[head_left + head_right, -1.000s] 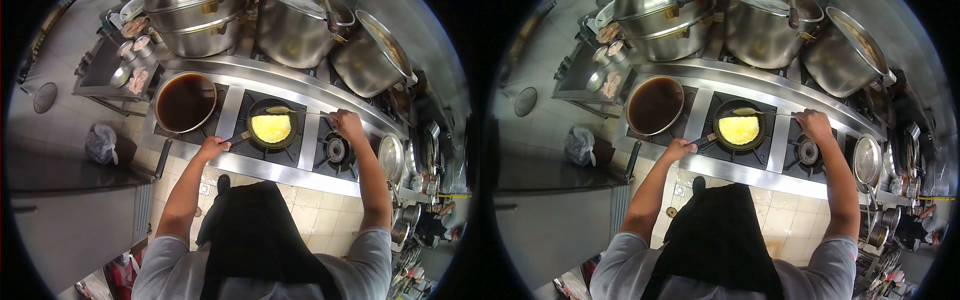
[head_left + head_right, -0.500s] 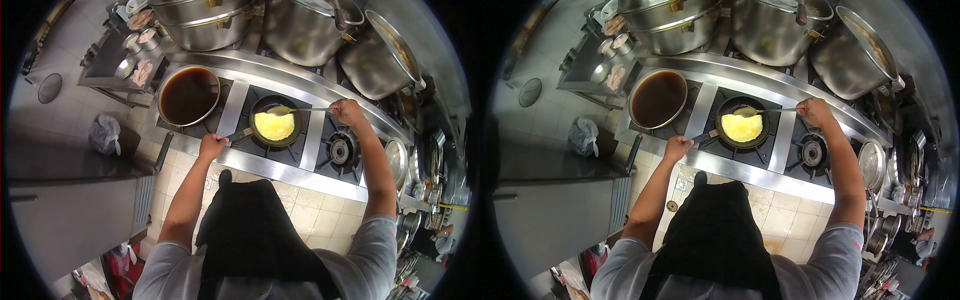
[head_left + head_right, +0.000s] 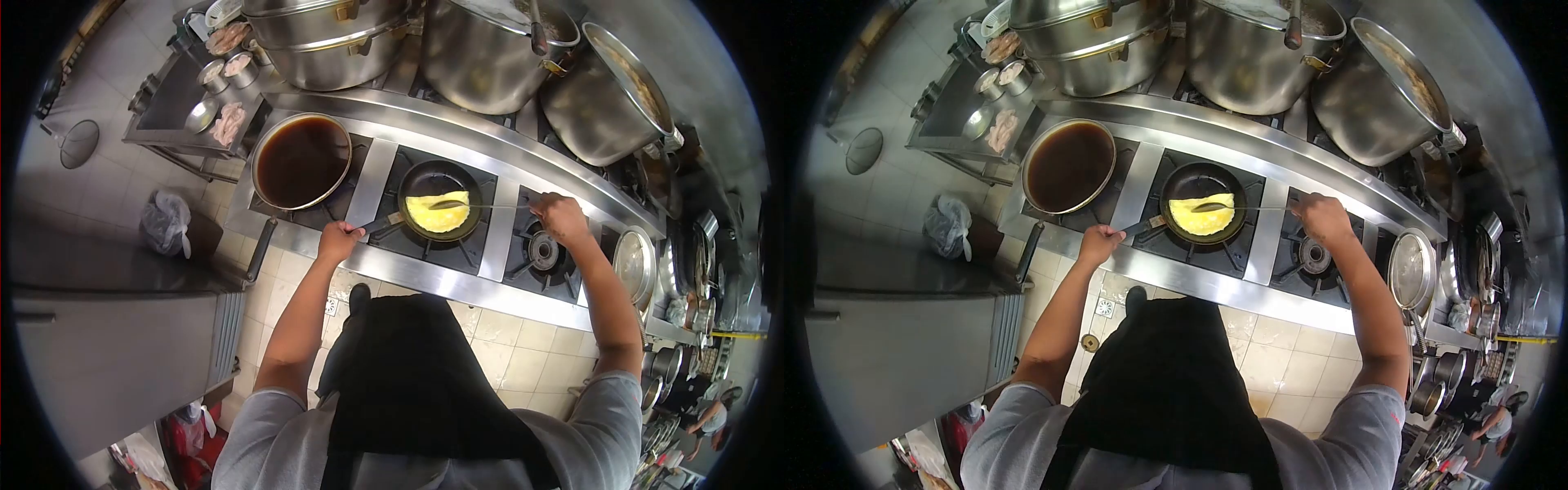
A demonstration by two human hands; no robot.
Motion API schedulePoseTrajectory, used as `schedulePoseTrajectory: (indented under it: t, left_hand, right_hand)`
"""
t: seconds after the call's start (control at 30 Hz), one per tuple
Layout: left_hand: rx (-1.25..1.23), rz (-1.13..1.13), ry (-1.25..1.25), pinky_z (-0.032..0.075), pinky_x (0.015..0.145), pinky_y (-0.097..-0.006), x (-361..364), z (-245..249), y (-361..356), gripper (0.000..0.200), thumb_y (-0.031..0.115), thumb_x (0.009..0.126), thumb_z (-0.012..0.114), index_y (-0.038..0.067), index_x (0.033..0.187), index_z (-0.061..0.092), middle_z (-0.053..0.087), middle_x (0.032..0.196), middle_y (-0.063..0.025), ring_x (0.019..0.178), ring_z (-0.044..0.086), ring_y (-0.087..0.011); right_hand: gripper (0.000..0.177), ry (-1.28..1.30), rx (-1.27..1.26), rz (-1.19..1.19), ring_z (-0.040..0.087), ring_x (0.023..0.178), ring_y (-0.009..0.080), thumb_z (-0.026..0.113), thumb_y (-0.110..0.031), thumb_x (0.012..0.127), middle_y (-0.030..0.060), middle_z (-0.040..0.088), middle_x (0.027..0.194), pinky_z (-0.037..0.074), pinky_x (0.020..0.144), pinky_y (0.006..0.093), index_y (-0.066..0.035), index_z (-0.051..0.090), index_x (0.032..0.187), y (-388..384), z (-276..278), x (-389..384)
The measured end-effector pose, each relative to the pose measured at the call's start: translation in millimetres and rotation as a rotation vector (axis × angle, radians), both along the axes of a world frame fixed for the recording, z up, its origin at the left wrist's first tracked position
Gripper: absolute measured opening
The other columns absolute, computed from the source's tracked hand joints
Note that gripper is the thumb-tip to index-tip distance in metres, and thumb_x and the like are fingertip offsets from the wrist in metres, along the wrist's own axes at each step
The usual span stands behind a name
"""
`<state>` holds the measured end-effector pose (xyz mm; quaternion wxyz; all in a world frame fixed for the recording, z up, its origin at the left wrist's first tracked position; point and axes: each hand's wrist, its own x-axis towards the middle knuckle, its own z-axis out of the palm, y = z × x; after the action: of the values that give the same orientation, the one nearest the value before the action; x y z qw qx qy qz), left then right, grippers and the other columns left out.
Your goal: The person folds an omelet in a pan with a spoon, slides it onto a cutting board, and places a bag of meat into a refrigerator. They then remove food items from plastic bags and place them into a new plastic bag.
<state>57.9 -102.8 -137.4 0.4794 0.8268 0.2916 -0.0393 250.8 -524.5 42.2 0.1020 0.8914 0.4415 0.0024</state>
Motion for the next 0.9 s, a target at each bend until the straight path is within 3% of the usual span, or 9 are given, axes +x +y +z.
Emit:
schedulePoseTrajectory:
  t: [0.13, 0.3, 0.43, 0.5, 0.57, 0.8, 0.83, 0.9]
  left_hand:
    - [-0.017, -0.025, 0.0, 0.043, 0.054, -0.028, -0.1, 2.6, 1.5, 0.024, 0.024, 0.079, 0.073, 0.0, 0.076, 0.068, 0.061, 0.06, -0.0045, 0.054, 0.055, -0.0117]
    - [-0.051, -0.001, -0.001, 0.044, 0.054, -0.028, -1.8, 2.1, 3.1, 0.027, 0.025, 0.078, 0.074, 0.0, 0.075, 0.067, 0.062, 0.061, -0.0053, 0.054, 0.055, -0.0117]
    - [0.072, 0.069, -0.041, 0.045, 0.055, -0.0283, -3.8, -4.6, 2.2, 0.026, 0.024, 0.075, 0.077, 0.0, 0.075, 0.067, 0.064, 0.063, -0.0073, 0.056, 0.057, -0.0124]
    - [0.069, 0.106, -0.091, 0.046, 0.056, -0.0285, -1.6, -5.1, 0.8, 0.026, 0.023, 0.074, 0.078, 0.0, 0.076, 0.067, 0.065, 0.064, -0.0079, 0.057, 0.057, -0.0128]
    - [0.131, 0.143, -0.102, 0.048, 0.061, -0.0319, 2.5, -5.2, 2.6, 0.03, 0.026, 0.071, 0.08, 0.0, 0.075, 0.066, 0.066, 0.068, -0.0113, 0.062, 0.062, -0.0194]
    - [0.092, 0.128, -0.067, 0.048, 0.063, -0.033, -7.8, 3.8, -9.6, 0.029, 0.023, 0.073, 0.079, -0.001, 0.074, 0.065, 0.066, 0.069, -0.013, 0.062, 0.061, -0.0198]
    - [0.095, 0.133, -0.065, 0.048, 0.063, -0.033, -10.5, 4.5, -13.4, 0.029, 0.023, 0.073, 0.079, -0.001, 0.074, 0.065, 0.066, 0.069, -0.013, 0.062, 0.061, -0.0198]
    - [0.089, 0.178, -0.069, 0.043, 0.054, -0.0276, -16.1, -2.6, -20.0, 0.026, 0.022, 0.076, 0.078, 0.0, 0.072, 0.064, 0.061, 0.063, -0.0045, 0.056, 0.052, -0.0112]
  right_hand:
    - [0.017, 0.035, 0.017, -0.039, 0.062, 0.083, 0.028, 0.058, -0.012, 0.081, 0.01, 0.065, 0.086, 0.05, 0.066, 0.0415, -0.013, 0.068, 0.094, -2.1, 9.4, -11.5]
    - [0.012, 0.063, 0.271, -0.109, 0.062, 0.074, 0.0325, 0.06, -0.018, 0.083, 0.0131, 0.062, 0.075, 0.049, 0.065, 0.0422, -0.012, 0.068, 0.089, -3.4, 8.8, 13.9]
    - [0.015, 0.172, 0.322, -0.191, 0.063, 0.076, 0.0351, 0.061, -0.021, 0.083, 0.015, 0.066, 0.081, 0.05, 0.068, 0.0435, -0.012, 0.069, 0.091, -6.2, -24.0, 52.5]
    - [0.016, 0.201, 0.299, -0.204, 0.063, 0.077, 0.0351, 0.062, -0.022, 0.082, 0.0147, 0.067, 0.081, 0.05, 0.07, 0.0429, -0.012, 0.07, 0.092, -9.9, -37.6, 63.8]
    - [0.018, 0.231, 0.268, -0.219, 0.063, 0.078, 0.0351, 0.062, -0.023, 0.082, 0.0145, 0.067, 0.082, 0.05, 0.071, 0.0423, -0.012, 0.07, 0.093, -16.6, -50.3, 71.5]
    - [0.02, 0.369, 0.295, -0.298, 0.064, 0.08, 0.0338, 0.064, -0.025, 0.082, 0.015, 0.068, 0.083, 0.05, 0.074, 0.0407, -0.011, 0.071, 0.093, -24.5, -63.1, 90.1]
    - [0.019, 0.376, 0.304, -0.258, 0.064, 0.081, 0.0336, 0.064, -0.025, 0.082, 0.0151, 0.068, 0.085, 0.05, 0.075, 0.0404, -0.011, 0.071, 0.093, -24.5, -63.1, 90.6]
    - [0.019, 0.337, 0.319, -0.17, 0.064, 0.08, 0.0333, 0.064, -0.026, 0.083, 0.0142, 0.068, 0.086, 0.05, 0.074, 0.0405, -0.011, 0.071, 0.092, -23.8, -59.1, 88.9]
